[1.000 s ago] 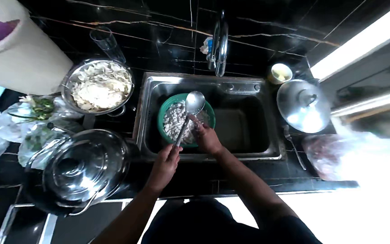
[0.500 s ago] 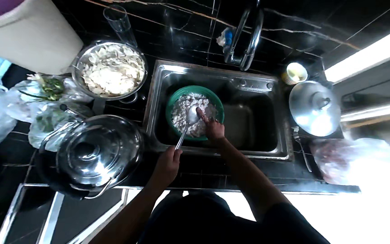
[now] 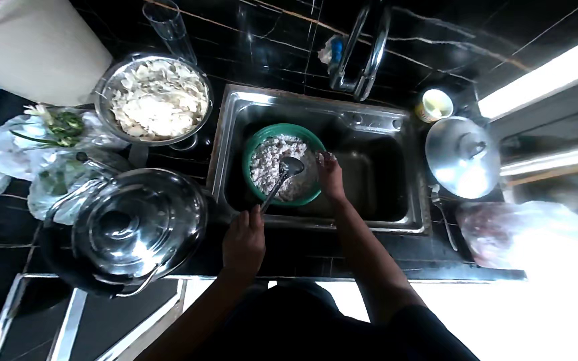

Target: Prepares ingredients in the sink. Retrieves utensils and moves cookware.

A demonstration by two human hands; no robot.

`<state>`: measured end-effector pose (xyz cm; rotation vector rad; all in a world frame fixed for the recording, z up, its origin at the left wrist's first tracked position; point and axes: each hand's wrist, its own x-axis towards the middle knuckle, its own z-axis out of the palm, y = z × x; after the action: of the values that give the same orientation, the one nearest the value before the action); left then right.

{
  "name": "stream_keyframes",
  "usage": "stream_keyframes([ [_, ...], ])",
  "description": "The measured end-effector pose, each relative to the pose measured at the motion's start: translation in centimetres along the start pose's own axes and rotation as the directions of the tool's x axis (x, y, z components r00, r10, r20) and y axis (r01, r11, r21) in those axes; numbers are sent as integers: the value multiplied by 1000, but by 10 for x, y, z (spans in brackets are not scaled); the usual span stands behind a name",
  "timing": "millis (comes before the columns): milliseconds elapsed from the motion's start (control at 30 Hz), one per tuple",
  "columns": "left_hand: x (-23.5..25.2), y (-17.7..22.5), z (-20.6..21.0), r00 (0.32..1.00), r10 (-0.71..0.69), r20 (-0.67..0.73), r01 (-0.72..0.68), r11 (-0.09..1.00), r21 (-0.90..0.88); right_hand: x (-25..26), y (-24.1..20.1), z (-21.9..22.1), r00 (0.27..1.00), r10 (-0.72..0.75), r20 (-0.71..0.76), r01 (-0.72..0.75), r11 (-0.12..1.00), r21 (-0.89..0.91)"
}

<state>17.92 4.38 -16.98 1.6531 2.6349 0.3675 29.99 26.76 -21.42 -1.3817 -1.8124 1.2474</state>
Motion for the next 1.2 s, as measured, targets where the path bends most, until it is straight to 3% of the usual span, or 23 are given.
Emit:
stream_keyframes([
  [100,-3,-7,10,964,183,-194,-167,981,97,-4,-12,5,925,-326,196,367,898,-242],
  [167,-5,-7,5,941,257,-221,-232,963,136,-2,-19,12,880,-351,321,450,834,-320],
  [233,-7,-6,-4,944,275,-182,-255,959,125,8,-24,14,895,-216,391,348,886,-306],
  [333,-15,-6,-16,966,245,-86,-241,969,57,32,-17,10,885,82,459,17,978,-208],
  [433,-29,-10,-29,977,201,-66,-204,978,-38,51,20,-1,892,307,333,-161,902,-400],
  [500,-28,-13,-47,992,115,-54,-121,985,-120,50,24,-10,946,227,232,-124,912,-390],
  [567,-19,-18,-76,1000,11,-27,-16,980,-197,40,6,-17,994,-2,110,35,954,-298],
  [600,-13,-25,-91,999,-20,-39,12,977,-211,35,-2,-17,996,-64,69,84,938,-335],
  [633,-5,-35,-104,997,-40,-65,26,979,-202,31,-9,-15,994,-59,94,95,894,-437],
  [700,17,-64,-131,995,-72,-67,59,981,-186,22,-10,-10,962,104,253,79,780,-621],
  [800,66,-122,-158,988,-147,-48,142,985,-102,10,-11,1,911,219,349,54,776,-628],
  [967,130,-233,-151,979,-201,24,202,978,-60,-27,-56,-13,927,-8,374,144,930,-338],
  [1100,154,-274,-134,966,-231,118,240,969,-64,-62,-117,-38,958,-264,114,283,937,-205],
  [1200,163,-289,-124,946,-273,173,302,938,-168,-52,-106,-16,782,-608,-139,572,788,-229],
])
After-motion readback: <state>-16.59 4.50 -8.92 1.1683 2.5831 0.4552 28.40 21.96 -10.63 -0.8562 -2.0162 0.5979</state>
